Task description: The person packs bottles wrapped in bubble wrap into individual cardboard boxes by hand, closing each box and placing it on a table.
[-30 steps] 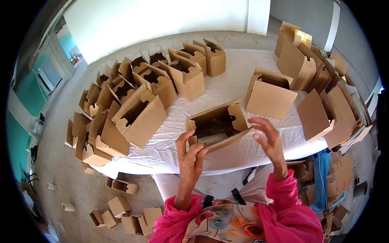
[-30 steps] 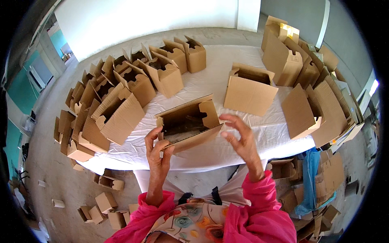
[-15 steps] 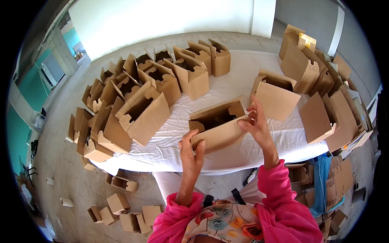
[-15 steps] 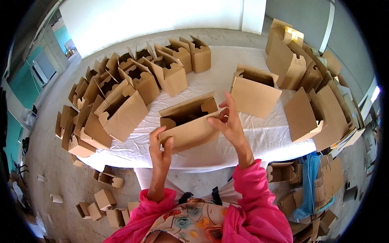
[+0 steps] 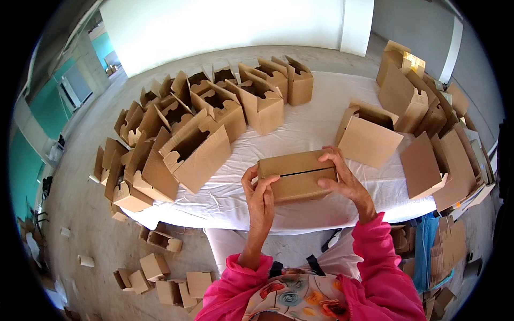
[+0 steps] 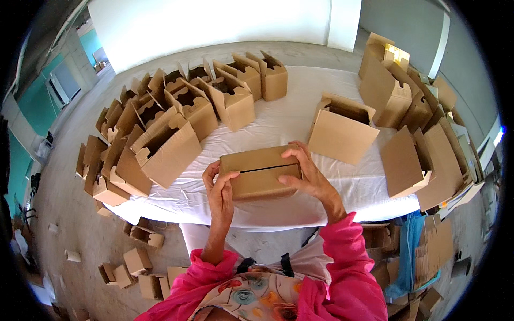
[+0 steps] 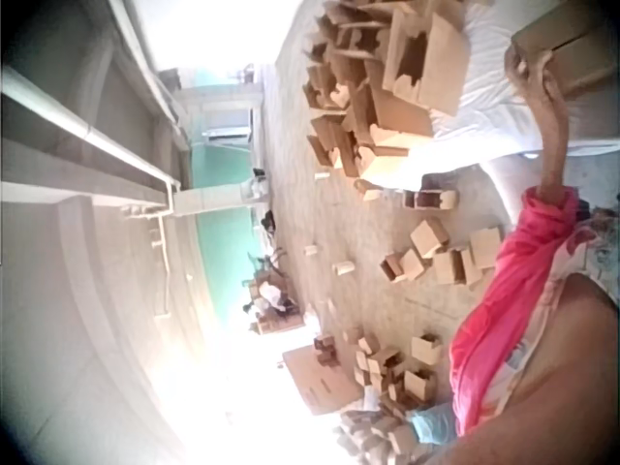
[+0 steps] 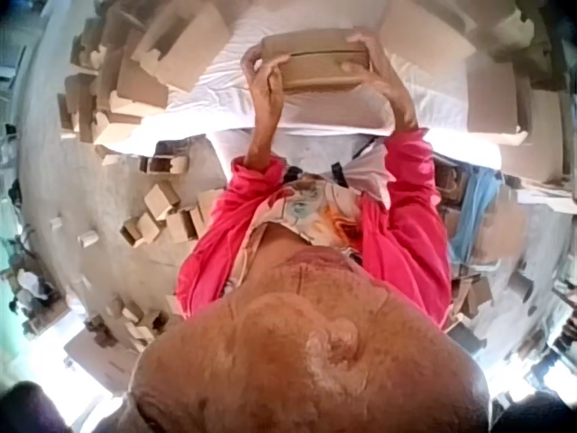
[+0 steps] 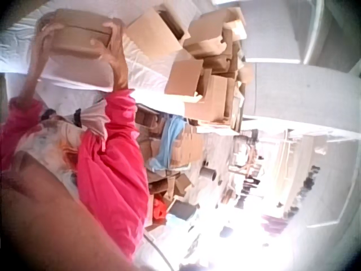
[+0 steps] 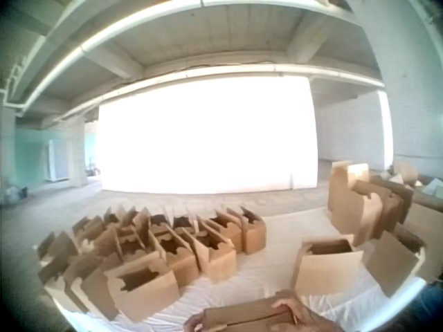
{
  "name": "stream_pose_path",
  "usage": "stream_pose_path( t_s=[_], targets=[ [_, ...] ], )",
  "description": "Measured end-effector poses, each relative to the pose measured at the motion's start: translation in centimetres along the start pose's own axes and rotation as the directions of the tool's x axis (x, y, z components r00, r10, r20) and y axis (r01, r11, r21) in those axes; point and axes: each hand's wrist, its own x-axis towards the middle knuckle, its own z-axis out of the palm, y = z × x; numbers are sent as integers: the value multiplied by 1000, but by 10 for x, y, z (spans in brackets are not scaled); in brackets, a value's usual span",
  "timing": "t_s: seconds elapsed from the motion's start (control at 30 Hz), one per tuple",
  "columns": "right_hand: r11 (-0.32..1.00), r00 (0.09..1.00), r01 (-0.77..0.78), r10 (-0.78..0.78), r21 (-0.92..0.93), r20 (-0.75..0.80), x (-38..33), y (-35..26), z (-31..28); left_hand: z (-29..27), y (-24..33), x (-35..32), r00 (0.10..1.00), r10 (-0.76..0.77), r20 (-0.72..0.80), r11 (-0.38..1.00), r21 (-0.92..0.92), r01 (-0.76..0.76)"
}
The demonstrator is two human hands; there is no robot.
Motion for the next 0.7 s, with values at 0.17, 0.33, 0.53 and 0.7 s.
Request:
stream_pose_path(
  t_s=[0.17,0.33,0.53,0.7],
  targets=[
    [960,994,-29,58,-277,95,-19,-10,-4,0,-9,8,996,-86,-13,982,-170,83],
    [962,999,-23,12,-274,-43,-23,2,7,-3,-28,-6,904,-405,-141,780,-569,261],
    [982,937,-110,52,-151,-346,27,-6,54,-2,-67,-45,912,-331,-241,937,-202,286],
    [954,909,0,-125,-300,-398,80,16,105,-3,-63,-43,966,-210,-149,975,39,218]
  ],
)
